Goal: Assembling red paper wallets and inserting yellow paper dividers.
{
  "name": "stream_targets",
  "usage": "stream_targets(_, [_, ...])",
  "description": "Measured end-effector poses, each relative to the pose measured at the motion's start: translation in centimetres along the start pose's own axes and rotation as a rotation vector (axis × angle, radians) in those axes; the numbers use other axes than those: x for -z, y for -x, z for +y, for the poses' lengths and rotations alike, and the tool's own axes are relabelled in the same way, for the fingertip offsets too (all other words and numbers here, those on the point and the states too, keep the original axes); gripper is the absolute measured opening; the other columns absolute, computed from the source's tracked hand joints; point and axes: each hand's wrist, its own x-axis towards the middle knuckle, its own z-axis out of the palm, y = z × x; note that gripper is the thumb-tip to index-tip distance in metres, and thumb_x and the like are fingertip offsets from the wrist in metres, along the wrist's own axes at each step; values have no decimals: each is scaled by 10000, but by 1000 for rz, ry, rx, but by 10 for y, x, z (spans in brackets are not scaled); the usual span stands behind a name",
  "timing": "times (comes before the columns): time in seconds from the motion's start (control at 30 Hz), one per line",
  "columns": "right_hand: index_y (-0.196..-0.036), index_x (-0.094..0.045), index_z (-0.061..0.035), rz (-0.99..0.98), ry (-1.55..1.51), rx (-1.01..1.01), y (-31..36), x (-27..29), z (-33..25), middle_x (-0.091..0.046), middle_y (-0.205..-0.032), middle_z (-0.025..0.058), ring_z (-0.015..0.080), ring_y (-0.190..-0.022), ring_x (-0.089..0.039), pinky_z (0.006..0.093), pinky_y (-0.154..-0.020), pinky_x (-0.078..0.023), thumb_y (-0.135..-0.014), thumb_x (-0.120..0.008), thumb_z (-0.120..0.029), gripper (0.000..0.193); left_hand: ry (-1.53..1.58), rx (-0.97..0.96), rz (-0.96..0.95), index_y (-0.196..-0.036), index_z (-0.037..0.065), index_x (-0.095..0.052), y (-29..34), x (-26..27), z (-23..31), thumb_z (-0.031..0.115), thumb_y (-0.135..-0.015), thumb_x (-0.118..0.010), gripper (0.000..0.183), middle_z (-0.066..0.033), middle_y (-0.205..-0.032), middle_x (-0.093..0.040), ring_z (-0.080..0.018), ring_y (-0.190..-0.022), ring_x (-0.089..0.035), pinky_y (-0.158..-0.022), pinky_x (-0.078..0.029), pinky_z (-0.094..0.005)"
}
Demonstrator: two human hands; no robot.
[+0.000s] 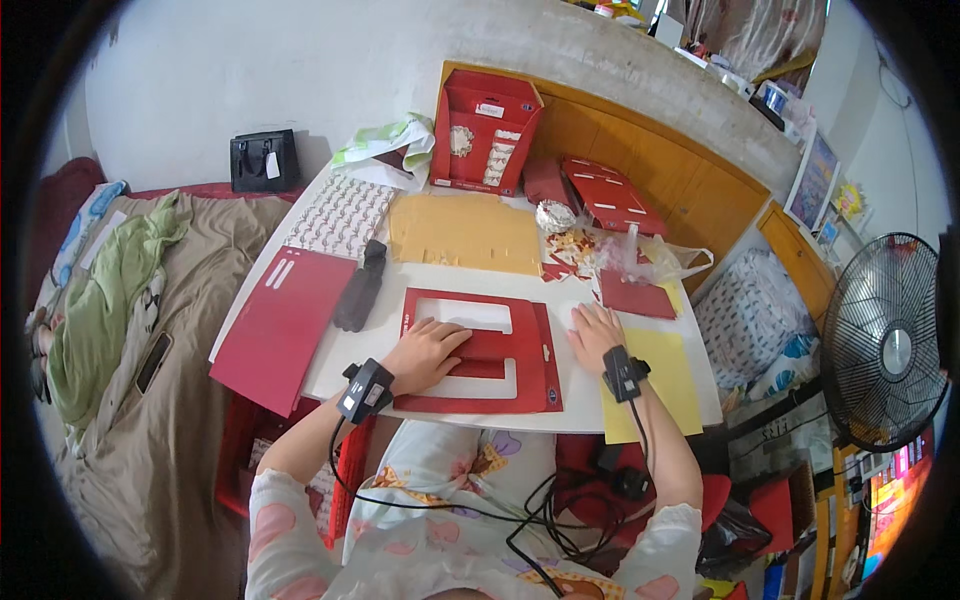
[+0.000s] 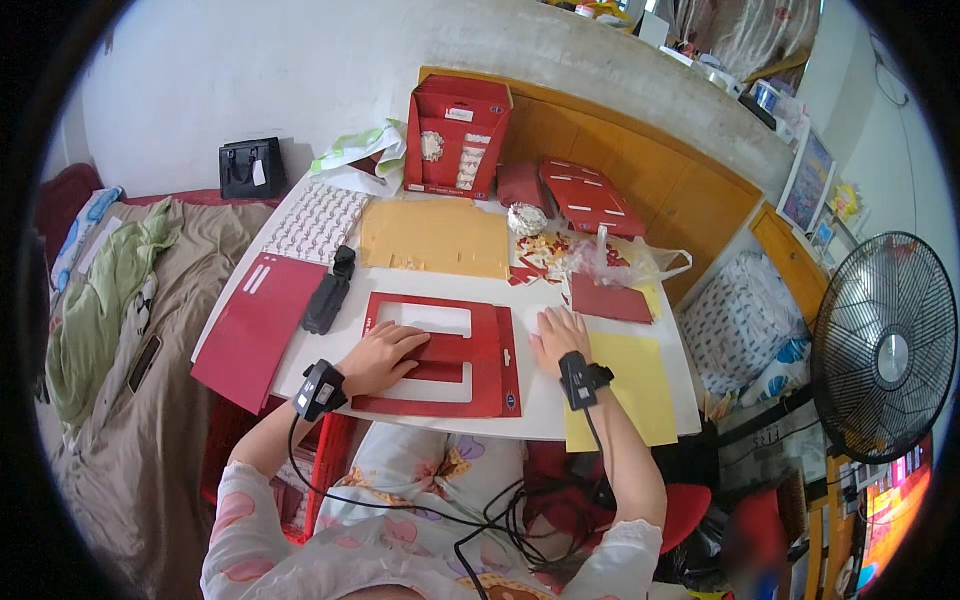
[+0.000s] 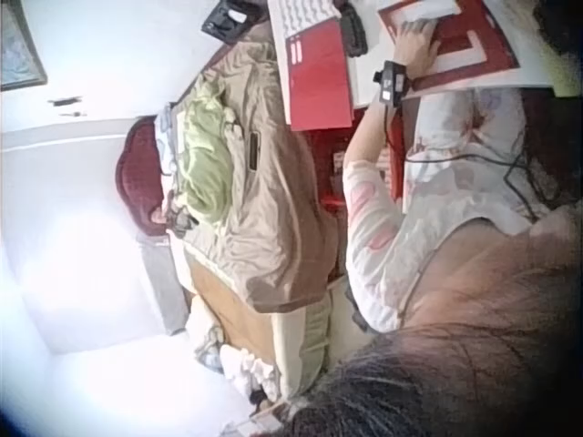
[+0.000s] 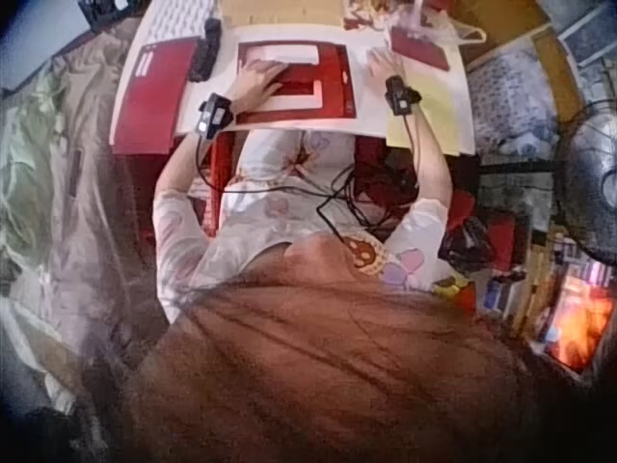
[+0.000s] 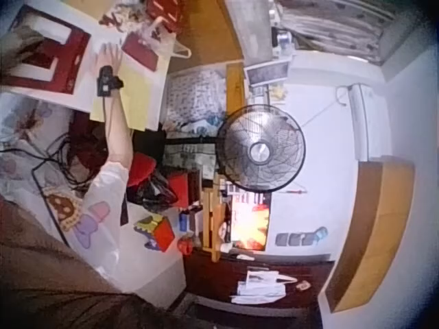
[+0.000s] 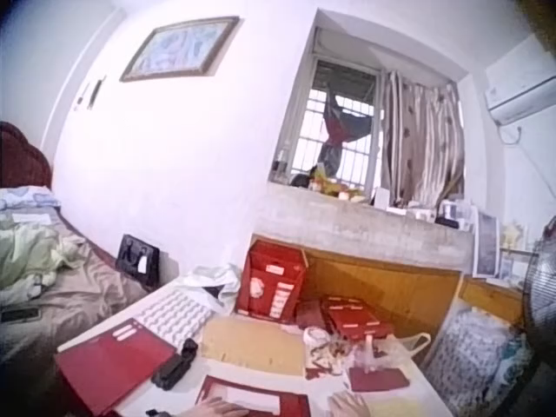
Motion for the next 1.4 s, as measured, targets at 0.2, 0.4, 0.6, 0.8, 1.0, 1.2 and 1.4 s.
stream_targets(0.2, [-1259, -488, -13, 104, 94, -108, -24, -16, 10, -486, -1319, 157, 319, -1261, -392, 536, -1053, -265, -871, -513, -316, 493, 101, -16, 32, -1229, 54, -516, 1, -5, -11, 103, -792, -621, 452, -137, -1221, -543, -331, -1116, -511, -954, -408, -415])
stream_targets(0.4, [-1118, -545, -23, 310, -181, 0, -29, 5, -16, -577, -1132, 156, 341, -1083, -506, 464, -935, -382, -858, -536, -179, 304, 181, -35, 89, -1155, 36, -574, -6, -5, -21, 138, -823, -613, 350, -146, -1167, -578, -327, -1092, -530, -943, -415, -415])
stream_targets(0.6, [-984, -580, -18, 366, -436, -7, -18, -10, -41, -615, -978, 146, 336, -938, -562, 410, -824, -446, -852, -551, -130, 176, 411, -33, 33, -1029, 4, -625, -40, -17, -40, 103, -875, -550, 199, -168, -1036, -623, -337, -1025, -560, -907, -432, -413])
stream_targets(0.8, [-1003, -578, -20, 369, -566, 56, -14, -12, -41, -609, -1006, 140, 327, -942, -562, 396, -827, -446, -863, -545, -105, 166, 183, -11, 514, -889, 17, -629, -33, -22, -61, 49, -825, -553, 104, -112, -898, -629, -311, -918, -567, -867, -415, -400])
stream_targets(1.0, [-1031, -573, -24, 371, -590, 59, -14, -15, -36, -607, -1012, 135, 319, -964, -562, 390, -841, -446, -862, -551, -113, 192, 171, 146, 455, -913, 29, -629, -27, -25, -67, 73, -843, -548, 116, -130, -1006, -597, -323, -958, -554, -860, -427, -400])
stream_targets(1.2, [-1031, -577, -32, 371, -615, 42, -14, -18, -36, -606, -1022, 132, 319, -973, -559, 390, -845, -445, -865, -553, -128, 193, 126, 97, 440, -913, 23, -630, -25, -29, -74, 93, -854, -544, 126, -139, -1018, -592, -337, -947, -558, -832, -459, -407])
stream_targets(1.4, [-1034, -578, -30, 372, -611, 46, -13, -20, -35, -606, -1026, 132, 320, -983, -557, 389, -850, -445, -870, -547, -132, 196, 110, 99, 397, -929, 13, -631, -23, -29, -76, 82, -858, -546, 131, -148, -1049, -585, -324, -962, -564, -836, -464, -381])
